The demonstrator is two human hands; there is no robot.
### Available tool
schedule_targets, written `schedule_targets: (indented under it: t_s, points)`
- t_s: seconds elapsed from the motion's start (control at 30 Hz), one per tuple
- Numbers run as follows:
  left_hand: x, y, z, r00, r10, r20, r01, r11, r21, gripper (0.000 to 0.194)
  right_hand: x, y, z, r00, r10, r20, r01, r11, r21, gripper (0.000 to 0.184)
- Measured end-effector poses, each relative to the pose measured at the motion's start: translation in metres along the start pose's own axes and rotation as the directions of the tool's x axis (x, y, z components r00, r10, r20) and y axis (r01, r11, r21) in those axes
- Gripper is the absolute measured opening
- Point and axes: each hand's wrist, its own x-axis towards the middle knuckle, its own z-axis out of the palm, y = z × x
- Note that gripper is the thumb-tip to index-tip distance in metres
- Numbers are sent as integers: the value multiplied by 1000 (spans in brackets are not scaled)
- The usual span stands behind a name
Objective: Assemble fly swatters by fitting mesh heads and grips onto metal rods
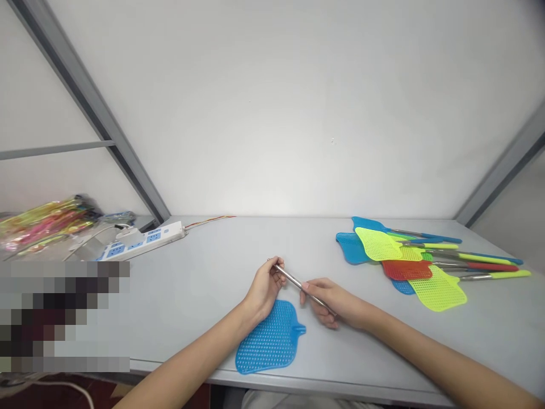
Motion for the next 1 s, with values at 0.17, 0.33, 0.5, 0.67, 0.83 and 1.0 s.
schedule_targets:
  t_s: [0.17,0.33,0.5,0.67,0.83,1.0]
  points:
    - [-7,0,5,987,86,137,-131,924,360,26,0,-6,-14,996,-75,-49,66,987,-149,32]
    - [-23,11,8,898,69,435,-400,544,738,29,-4,-21,-29,985,-146,-88,110,938,-328,31]
    - [-37,24,7,737,-196,646,-636,120,762,47,-2,-24,-39,984,-147,-103,100,925,-367,32]
    - [-35,32,3,635,-390,667,-702,69,709,73,1,-20,-44,985,-113,-129,61,934,-353,33]
    - [-31,30,1,666,-334,667,-684,82,725,58,2,-18,-46,985,-102,-137,48,936,-350,32]
    - [-30,24,1,687,-180,704,-691,136,710,25,3,-17,-47,982,-96,-160,36,939,-343,35]
